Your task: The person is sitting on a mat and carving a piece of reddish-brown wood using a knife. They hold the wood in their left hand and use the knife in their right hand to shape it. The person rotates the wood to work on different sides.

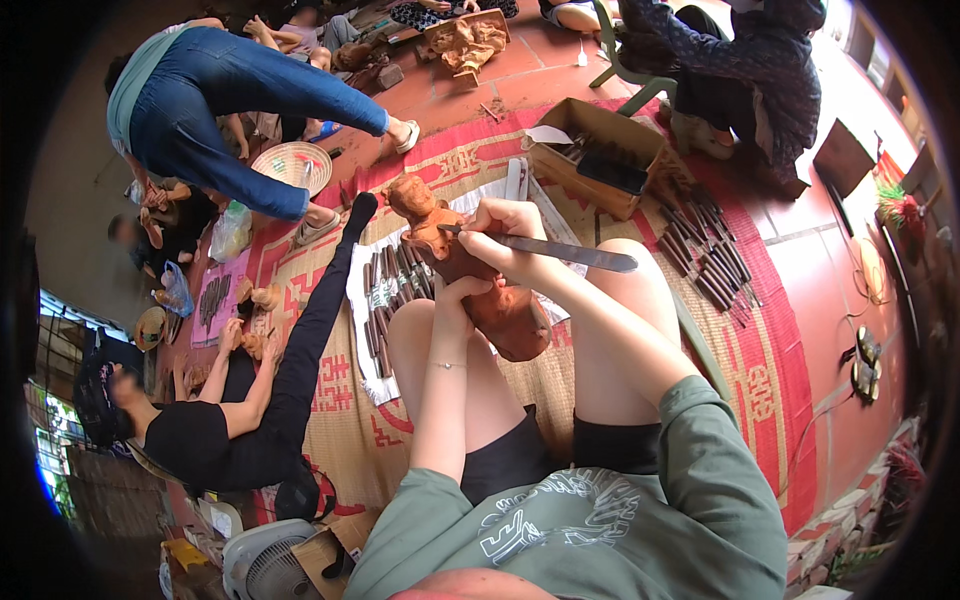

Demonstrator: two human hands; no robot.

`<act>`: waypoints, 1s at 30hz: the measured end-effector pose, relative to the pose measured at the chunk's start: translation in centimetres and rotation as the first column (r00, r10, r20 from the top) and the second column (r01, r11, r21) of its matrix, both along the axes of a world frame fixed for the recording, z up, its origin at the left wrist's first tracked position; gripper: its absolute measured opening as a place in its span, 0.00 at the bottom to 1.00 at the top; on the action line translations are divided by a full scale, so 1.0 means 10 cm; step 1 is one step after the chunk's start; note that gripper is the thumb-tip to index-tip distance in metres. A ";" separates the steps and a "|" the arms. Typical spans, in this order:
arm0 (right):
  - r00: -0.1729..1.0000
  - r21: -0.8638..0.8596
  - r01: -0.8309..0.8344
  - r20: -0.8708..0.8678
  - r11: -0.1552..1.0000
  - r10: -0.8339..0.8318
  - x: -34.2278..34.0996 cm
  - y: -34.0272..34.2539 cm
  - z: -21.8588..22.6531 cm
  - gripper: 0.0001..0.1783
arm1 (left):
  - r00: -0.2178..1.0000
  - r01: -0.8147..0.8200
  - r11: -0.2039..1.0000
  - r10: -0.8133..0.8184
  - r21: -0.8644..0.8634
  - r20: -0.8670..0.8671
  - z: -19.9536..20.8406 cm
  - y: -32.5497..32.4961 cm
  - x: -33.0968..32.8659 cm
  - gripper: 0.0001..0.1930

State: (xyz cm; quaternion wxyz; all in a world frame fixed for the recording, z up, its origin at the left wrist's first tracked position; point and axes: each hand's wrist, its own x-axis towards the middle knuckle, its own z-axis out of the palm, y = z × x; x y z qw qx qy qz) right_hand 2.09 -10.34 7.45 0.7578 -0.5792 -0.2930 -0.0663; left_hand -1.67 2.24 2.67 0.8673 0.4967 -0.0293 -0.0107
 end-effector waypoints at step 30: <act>0.988 0.134 -0.053 -0.137 0.990 0.071 0.02 0.00 0.00 0.09 | 0.997 -0.003 0.993 -0.005 -0.121 -0.071 0.10 -0.04 -0.05 0.16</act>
